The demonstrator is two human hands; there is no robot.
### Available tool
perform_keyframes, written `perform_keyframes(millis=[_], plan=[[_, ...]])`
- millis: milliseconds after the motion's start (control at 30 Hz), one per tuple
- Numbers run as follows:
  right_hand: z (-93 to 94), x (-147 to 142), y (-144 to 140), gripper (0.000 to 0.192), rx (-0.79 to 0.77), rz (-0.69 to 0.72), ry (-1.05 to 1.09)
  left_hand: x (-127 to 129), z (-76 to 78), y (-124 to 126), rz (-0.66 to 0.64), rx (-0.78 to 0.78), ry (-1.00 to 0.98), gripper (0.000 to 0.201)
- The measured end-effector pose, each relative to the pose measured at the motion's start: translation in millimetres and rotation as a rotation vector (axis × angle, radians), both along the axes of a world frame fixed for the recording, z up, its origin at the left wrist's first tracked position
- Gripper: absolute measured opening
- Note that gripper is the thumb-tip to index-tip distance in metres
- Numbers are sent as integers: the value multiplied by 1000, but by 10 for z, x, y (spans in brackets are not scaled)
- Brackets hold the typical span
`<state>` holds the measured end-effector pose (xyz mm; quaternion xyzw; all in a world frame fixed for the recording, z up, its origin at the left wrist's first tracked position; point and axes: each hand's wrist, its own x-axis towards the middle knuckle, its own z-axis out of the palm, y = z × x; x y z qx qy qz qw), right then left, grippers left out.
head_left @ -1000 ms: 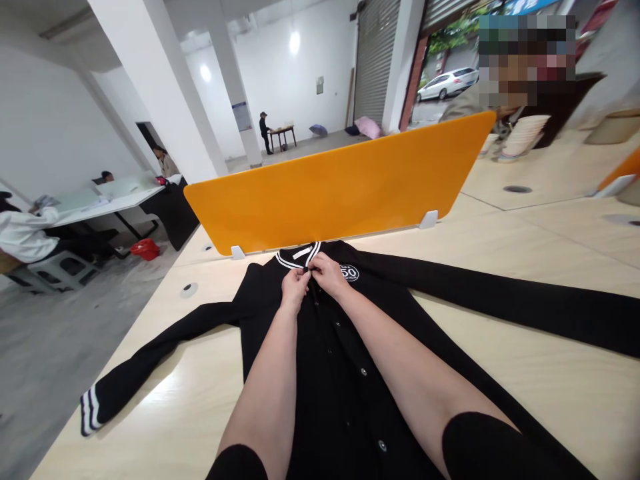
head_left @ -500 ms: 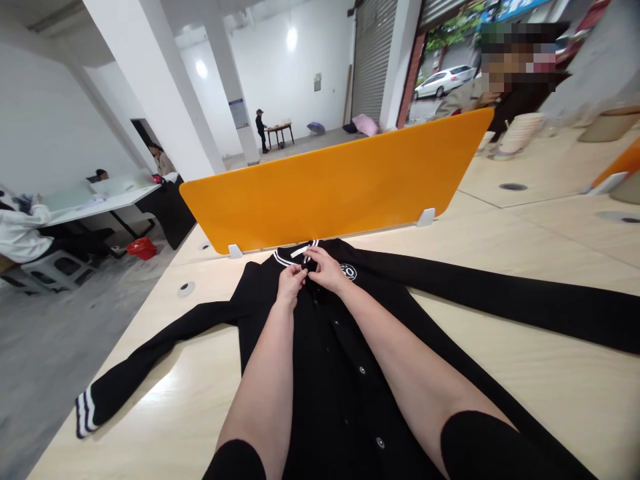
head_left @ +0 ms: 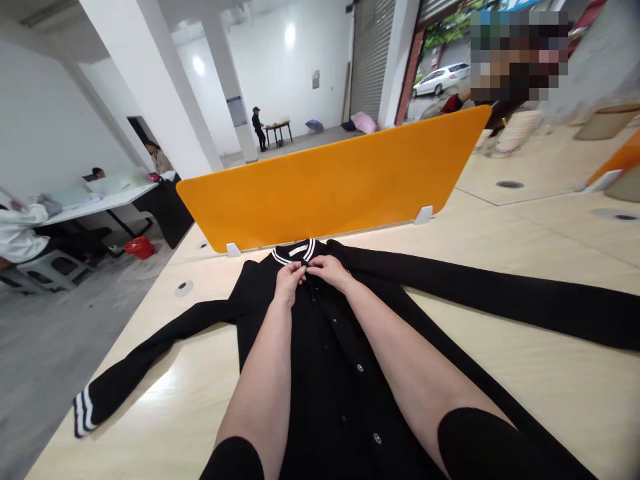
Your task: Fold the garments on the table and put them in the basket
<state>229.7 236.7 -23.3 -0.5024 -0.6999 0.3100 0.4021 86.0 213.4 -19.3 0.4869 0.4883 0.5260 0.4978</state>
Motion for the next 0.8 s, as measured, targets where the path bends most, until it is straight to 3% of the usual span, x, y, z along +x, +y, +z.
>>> perform_keyframes(millis=[133, 300, 367, 600, 800], plan=[[-49, 11, 14, 16, 32, -87, 49, 76, -5, -41, 83, -25, 101, 23], [-45, 23, 25, 11, 45, -158, 11, 196, 21, -109, 234, 20, 648, 33], [-30, 16, 18, 11, 38, -161, -18, 171, 39, -94, 242, 7, 732, 26], [39, -57, -75, 11, 72, -111, -192, -97, -22, -8, 186, -85, 549, 27], [114, -125, -194, 14, 163, -75, -345, -164, -7, -74, 24, -110, 235, 19]])
